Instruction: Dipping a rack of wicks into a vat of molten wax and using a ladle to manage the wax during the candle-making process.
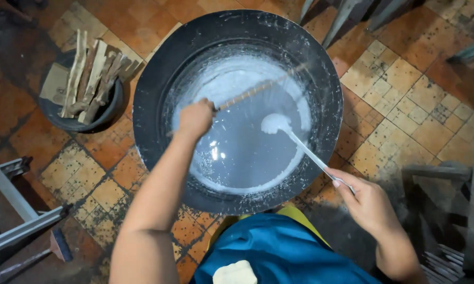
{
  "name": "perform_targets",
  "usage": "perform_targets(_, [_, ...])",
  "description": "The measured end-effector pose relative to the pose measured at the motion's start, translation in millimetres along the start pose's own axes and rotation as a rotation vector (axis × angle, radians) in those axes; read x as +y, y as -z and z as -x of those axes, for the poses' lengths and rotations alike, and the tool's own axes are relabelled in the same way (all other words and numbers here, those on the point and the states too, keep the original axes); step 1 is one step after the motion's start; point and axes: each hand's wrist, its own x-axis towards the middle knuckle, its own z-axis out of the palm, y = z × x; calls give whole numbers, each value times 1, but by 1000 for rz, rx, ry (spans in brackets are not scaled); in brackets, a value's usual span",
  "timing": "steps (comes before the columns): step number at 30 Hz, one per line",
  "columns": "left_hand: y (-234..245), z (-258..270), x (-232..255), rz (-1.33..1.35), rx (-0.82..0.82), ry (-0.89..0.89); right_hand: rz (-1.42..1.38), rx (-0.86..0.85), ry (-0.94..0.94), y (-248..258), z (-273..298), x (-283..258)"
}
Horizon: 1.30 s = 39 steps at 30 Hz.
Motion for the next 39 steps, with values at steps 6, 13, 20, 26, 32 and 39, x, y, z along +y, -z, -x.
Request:
perform_targets(6, [-85, -17, 8, 160, -290, 97, 78, -94, -53, -2, -8, 2])
perform_targets(13, [-188, -64, -10, 221, -315, 150, 92, -85, -193, -20, -22, 15])
perform_targets(20, [-213, -86, -15, 259, -353, 225, -163, 38, -237, -34, -22, 18])
perform_targets(26, [-182, -76, -13, 231, -318, 133, -168, 66, -196, -34, -8, 23])
perform_targets(32, [-92, -45, -2, 180, -237, 13, -418, 304, -25, -61, 36, 20])
perform_targets(39, [26, -29, -16, -64, -18, -201, -759, 727, 45, -148, 103, -10])
